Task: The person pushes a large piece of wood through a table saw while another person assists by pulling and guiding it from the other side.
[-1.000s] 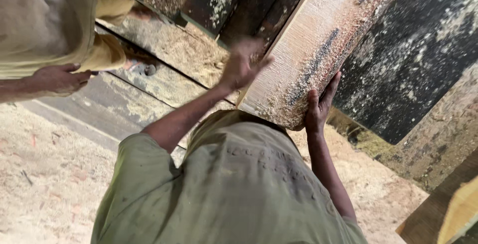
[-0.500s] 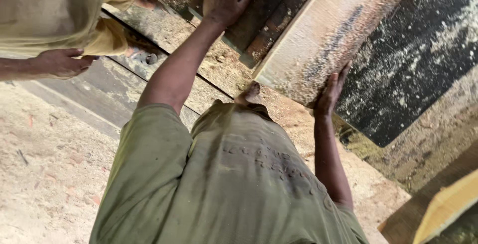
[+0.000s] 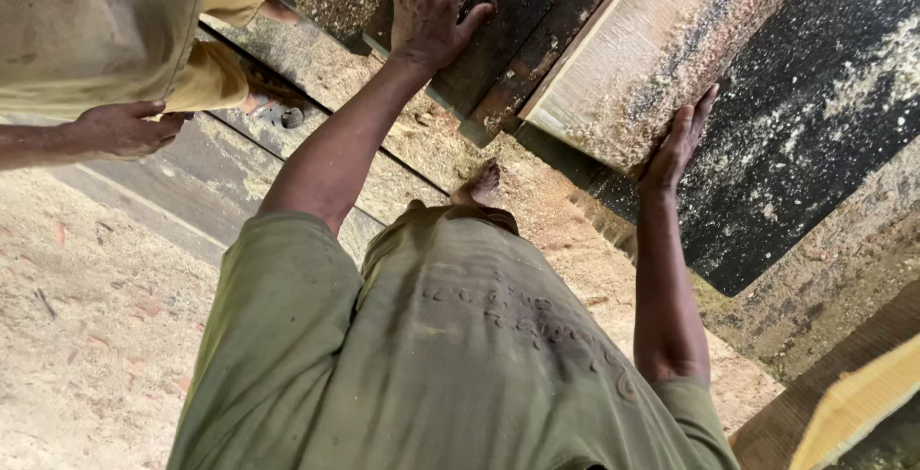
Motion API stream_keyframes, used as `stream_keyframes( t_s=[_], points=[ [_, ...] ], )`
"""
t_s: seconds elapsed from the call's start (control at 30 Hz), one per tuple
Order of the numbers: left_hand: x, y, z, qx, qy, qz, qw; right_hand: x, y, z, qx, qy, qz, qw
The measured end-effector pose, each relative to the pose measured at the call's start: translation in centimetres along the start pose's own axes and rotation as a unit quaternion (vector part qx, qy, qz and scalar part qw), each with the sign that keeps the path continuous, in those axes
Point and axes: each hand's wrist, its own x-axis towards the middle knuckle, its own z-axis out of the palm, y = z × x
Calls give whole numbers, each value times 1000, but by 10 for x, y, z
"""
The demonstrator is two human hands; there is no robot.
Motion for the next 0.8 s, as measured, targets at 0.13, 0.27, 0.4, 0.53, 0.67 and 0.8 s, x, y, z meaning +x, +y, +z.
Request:
stream_keyframes(
  t_s=[0.13,0.27,0.4,0.53,0.67,0.8],
  points=[
    [2,0,-1,-3,-13,0,1000,29,16,-9,9,-3,-16,1000],
    [3,0,-2,1,-15,-4,1000,58,27,-18,4,8,-9,1000],
    [4,2,-7,12,-5,-2,1000,77,33,-24,-3,11,16,1000],
    [6,3,-13,4,-8,0,1000,107,44,-32,-17,0,-15,1000],
    [6,5,-13,10,-7,-2,1000,126,51,-38,7,2,-10,1000],
    [8,2,-11,5,-3,3,1000,147,51,-44,-28,1,-30,999]
  ],
)
